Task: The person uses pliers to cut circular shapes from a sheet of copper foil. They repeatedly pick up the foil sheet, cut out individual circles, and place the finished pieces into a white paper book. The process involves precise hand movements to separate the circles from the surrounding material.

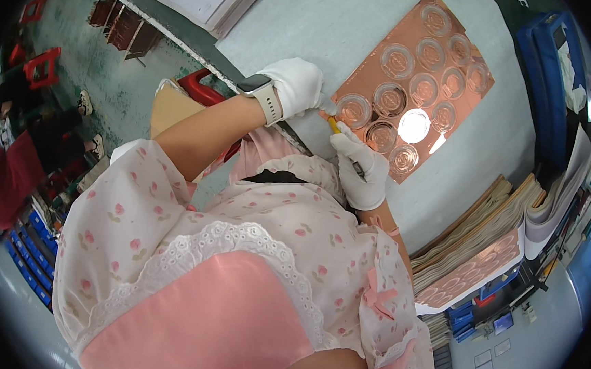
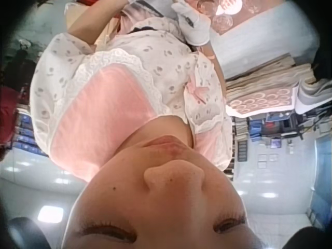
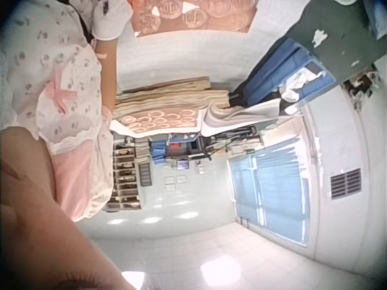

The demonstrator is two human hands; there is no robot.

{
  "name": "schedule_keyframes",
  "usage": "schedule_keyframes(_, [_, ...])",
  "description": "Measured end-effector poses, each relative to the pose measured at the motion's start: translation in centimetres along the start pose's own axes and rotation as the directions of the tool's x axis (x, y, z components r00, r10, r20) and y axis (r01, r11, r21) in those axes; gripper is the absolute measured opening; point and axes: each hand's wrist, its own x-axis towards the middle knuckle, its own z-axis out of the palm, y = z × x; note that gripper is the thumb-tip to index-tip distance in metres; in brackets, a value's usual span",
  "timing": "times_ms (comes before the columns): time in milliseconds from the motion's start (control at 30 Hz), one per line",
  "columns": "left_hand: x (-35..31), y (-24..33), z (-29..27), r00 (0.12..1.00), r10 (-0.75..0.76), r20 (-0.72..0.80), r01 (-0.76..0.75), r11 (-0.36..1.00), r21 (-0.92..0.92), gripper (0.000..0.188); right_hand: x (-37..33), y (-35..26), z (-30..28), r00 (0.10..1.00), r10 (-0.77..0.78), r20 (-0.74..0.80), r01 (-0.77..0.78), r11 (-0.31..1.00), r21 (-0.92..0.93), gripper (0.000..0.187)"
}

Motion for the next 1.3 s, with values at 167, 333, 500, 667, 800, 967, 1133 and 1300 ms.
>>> schedule_keyframes(167, [0.1,0.2,0.0,1.000,0.001,0.012,-0.001,0.999,0.051,0.017,0.3,-0.2,-0.2,0.999,0.024,0.025,-0.024,0.999,-0.024,0.039])
schedule_keyframes(333, [0.1,0.1,0.1,1.000,0.002,-0.020,-0.001,0.999,0.035,0.029,0.9,-0.5,-0.2,0.998,0.030,0.061,-0.029,0.999,-0.016,0.039])
schedule_keyframes(500, [1.1,-0.9,1.4,0.987,0.061,-0.152,-0.041,0.991,0.131,0.045,2.5,-2.3,0.8,0.986,0.047,0.163,-0.033,0.996,-0.089,0.036])
schedule_keyframes(667, [1.1,-1.1,1.3,0.990,0.083,-0.113,-0.071,0.992,0.105,0.046,2.3,-1.6,0.7,0.981,0.095,0.171,-0.094,0.995,-0.013,0.035])
schedule_keyframes(800, [0.7,-0.3,-0.3,0.998,0.066,-0.009,-0.065,0.997,0.037,0.044,0.9,-3.1,-0.6,0.975,0.173,0.141,-0.178,0.984,0.029,0.030])
schedule_keyframes(967, [0.5,0.1,-0.6,0.997,-0.004,0.079,0.009,0.998,-0.063,0.040,-0.8,-2.2,-1.0,0.977,0.209,0.038,-0.209,0.978,-0.010,0.037])
schedule_keyframes(1133, [0.2,0.4,-0.9,0.997,-0.006,0.080,0.011,0.998,-0.060,0.043,-0.6,-1.9,0.4,0.975,0.209,-0.070,-0.207,0.978,0.028,0.037])
schedule_keyframes(1300, [0.2,0.4,-0.7,0.998,-0.014,0.061,0.017,0.999,-0.043,0.045,0.0,-2.5,0.3,0.980,0.191,-0.053,-0.189,0.981,0.042,0.035])
